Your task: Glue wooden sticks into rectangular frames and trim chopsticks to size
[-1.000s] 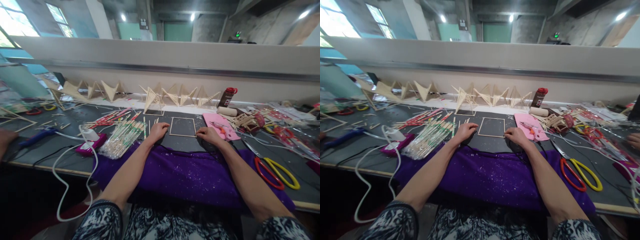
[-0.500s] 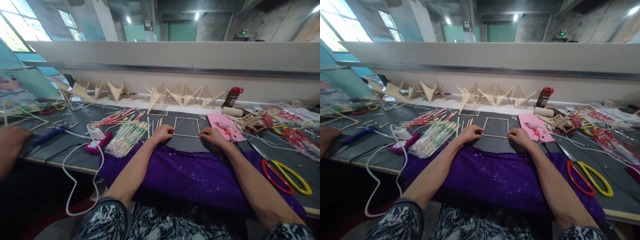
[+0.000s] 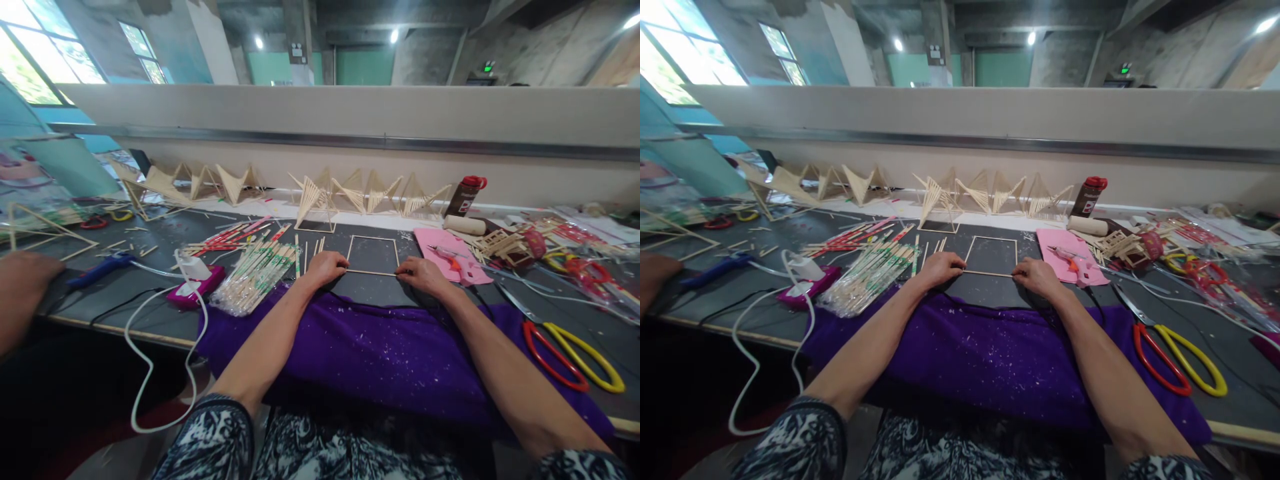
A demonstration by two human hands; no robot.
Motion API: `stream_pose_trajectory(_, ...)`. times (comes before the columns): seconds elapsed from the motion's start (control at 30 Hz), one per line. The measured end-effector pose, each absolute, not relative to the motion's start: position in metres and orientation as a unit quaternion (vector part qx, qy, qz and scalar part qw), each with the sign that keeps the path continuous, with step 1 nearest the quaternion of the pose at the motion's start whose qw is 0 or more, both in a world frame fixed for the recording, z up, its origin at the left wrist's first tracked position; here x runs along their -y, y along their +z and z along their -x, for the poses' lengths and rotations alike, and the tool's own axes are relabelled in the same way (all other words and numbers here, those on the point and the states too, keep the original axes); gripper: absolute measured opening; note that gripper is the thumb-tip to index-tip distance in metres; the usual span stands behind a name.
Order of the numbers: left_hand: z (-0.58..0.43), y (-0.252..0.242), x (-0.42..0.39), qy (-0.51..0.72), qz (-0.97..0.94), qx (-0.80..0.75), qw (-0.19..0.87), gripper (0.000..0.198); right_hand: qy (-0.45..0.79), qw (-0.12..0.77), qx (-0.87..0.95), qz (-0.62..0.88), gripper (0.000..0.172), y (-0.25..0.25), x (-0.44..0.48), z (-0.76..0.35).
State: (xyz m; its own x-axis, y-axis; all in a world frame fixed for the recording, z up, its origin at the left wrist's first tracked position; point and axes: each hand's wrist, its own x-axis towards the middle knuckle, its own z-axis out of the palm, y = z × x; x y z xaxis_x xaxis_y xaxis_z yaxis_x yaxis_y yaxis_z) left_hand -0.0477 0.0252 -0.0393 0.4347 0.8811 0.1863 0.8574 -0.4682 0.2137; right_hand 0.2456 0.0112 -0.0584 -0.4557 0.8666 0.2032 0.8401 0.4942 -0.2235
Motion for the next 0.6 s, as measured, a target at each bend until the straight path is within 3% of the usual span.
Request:
stream_pose_trajectory(0.3,0.0445,-0.0423,-0.0245,0.138,-0.852,-0.505,0.028,0.021,0.031,0.137,0.851,0.505,0.020,-0.0582,-0.0102,-0.2447)
stream_pose_trajectory(0.6,0.0467,-0.0404,-0.0264,0.161,-0.837,-0.519,0.055,0.030,0.030,0.142,0.851,0.505,0.022,-0.0568,-0.0085,-0.2441)
